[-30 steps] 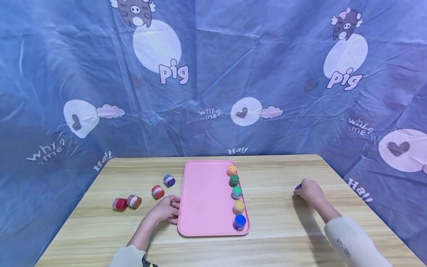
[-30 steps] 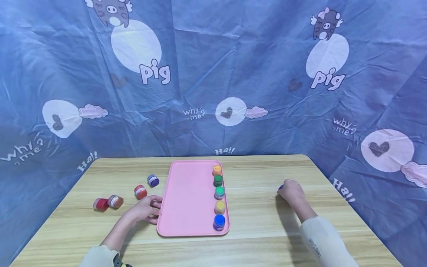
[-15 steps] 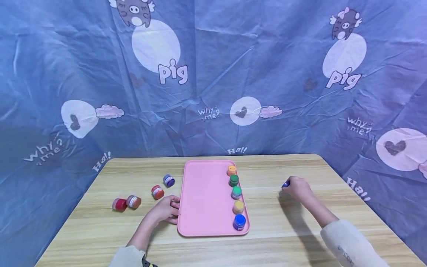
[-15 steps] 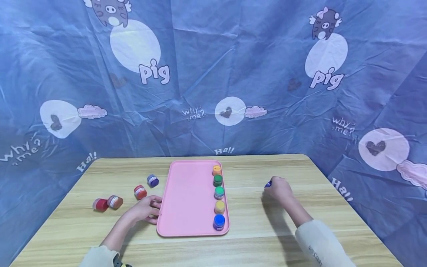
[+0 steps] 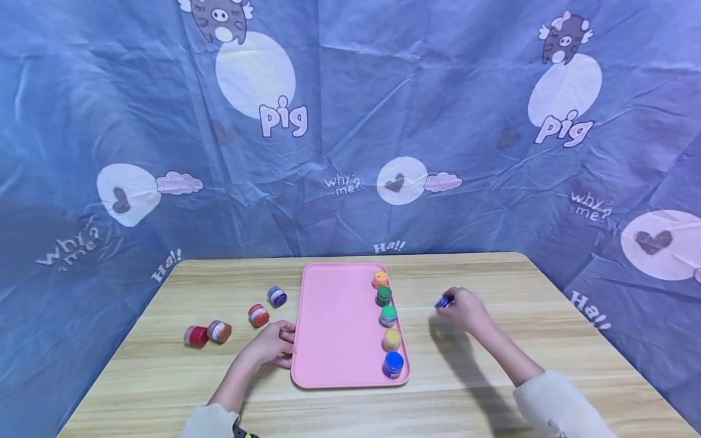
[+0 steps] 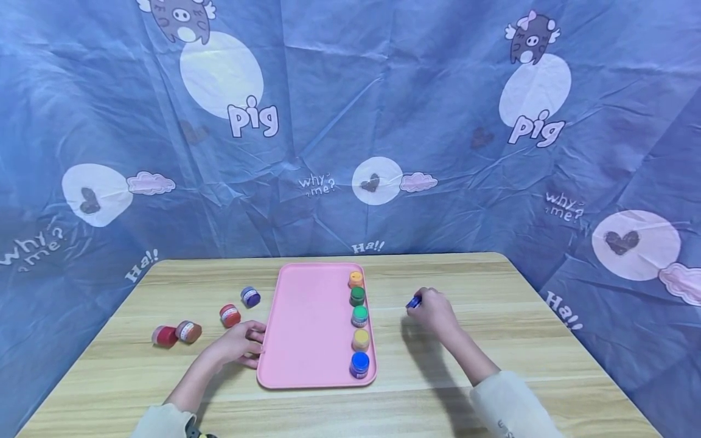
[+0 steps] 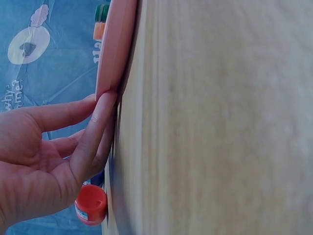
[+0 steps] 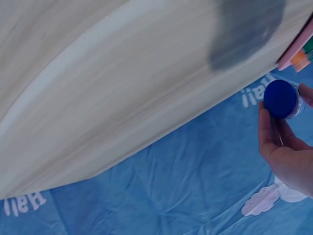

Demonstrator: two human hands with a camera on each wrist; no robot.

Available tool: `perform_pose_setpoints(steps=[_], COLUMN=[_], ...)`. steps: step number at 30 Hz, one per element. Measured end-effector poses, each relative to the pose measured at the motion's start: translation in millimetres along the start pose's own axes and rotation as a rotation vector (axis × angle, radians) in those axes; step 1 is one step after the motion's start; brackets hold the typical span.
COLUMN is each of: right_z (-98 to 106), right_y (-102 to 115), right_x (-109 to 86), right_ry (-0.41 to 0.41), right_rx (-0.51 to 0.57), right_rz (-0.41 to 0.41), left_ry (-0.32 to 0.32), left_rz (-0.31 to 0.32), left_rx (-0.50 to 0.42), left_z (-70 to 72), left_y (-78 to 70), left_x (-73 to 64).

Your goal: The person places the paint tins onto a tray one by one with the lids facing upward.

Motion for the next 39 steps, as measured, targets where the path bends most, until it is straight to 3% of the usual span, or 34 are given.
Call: perform_pose_setpoints(steps=[13, 23, 30, 39], right_z=[-12.9, -21.8, -28.5, -45.7], right_y=[34.3, 67.9, 96.0, 127.0], right_x=[-2.8, -5.3, -6.2, -8.5], right_ry=[0.011, 0.021, 0.027, 0.141], right_rx=[0.119, 0.294, 0.373, 0.466], right_rz=[-0.035, -0.042, 0.002, 0.108], left_ry=[0.009, 0.017, -0.003, -0.007], left_rz=[-0.001, -0.011, 0.009, 0.001], left_rx=[-0.009, -0.010, -0.011, -0.009], left_z=[1.0, 0.4, 1.1, 0.7], left_y=[0.8, 0.6, 1.3, -0.8], left_x=[-1.1, -0.6, -0.5, -1.4])
Point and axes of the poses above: each hand's wrist, its own x-axis towards the middle knuckle, its own z-axis out of the back of the hand, y = z × x, the point moved 5 cm from there along x, towards the middle knuckle, and after that the axes turned 10 degrees about z, right-handed, at the moved point
